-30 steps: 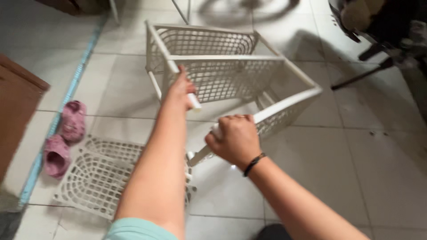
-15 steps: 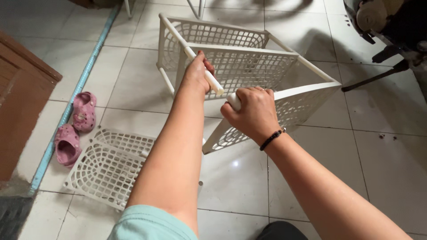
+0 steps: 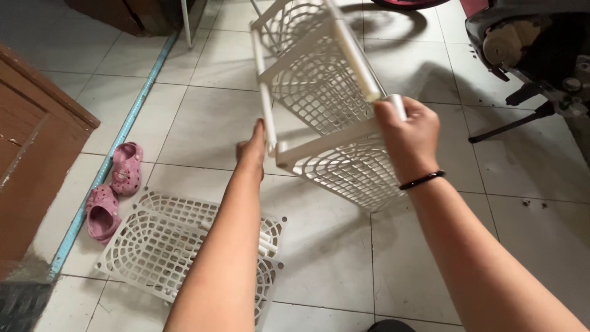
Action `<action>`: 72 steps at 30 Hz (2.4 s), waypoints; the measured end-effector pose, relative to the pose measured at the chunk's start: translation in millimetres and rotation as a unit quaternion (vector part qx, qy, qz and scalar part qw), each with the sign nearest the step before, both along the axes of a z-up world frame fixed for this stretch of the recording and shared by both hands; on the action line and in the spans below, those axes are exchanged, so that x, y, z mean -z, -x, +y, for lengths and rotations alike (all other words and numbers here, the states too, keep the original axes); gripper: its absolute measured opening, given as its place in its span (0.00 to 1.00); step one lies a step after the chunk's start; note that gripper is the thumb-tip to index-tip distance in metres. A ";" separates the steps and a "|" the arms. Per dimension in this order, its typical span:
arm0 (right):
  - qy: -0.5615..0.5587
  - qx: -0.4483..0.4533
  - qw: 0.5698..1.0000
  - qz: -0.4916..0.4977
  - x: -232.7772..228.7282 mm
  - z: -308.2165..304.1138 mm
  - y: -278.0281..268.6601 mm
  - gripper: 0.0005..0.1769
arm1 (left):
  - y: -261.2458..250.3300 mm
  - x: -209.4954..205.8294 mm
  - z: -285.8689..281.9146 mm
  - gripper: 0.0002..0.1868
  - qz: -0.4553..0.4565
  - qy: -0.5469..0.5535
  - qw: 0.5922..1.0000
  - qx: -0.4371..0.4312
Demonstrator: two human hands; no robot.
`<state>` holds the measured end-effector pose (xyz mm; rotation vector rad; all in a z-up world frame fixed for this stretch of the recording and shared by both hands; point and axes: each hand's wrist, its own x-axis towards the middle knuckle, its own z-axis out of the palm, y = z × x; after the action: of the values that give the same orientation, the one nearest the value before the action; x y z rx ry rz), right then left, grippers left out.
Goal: The person assembles a white plastic storage rack by inserting cylindrical legs into the perforated panels and connecting the panels together. The person handles multiple panels and legs, aligning and pressing them into place to form a three-tiered rack.
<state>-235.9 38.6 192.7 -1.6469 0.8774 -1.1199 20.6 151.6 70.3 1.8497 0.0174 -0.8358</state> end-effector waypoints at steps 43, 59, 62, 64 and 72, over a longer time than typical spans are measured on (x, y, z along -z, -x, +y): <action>0.471 -0.164 0.805 0.322 -25.4 19.8 10.5 0.29 | 93.7 -40.8 -31.7 0.38 0.024 0.395 0.918 0.018; 0.060 -0.008 0.995 0.079 -95.5 -59.8 45.2 0.15 | 93.8 61.2 42.2 0.39 -0.060 0.001 0.987 -0.146; -0.025 0.022 0.999 0.016 -80.9 -87.9 83.3 0.19 | 87.7 66.1 40.6 0.47 -0.137 0.044 0.975 -0.170; -0.087 0.051 0.995 0.005 -59.0 -108.3 105.9 0.21 | 79.2 58.9 37.2 0.57 -0.111 0.060 0.976 -0.177; -0.270 0.093 0.954 -0.089 53.6 -120.2 165.7 0.21 | 51.1 43.3 0.4 0.21 0.216 0.479 0.845 -0.103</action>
<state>-401.6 -81.5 139.2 -1.0146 1.1170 -1.0173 -30.5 152.1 26.9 0.6839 0.0672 -0.8674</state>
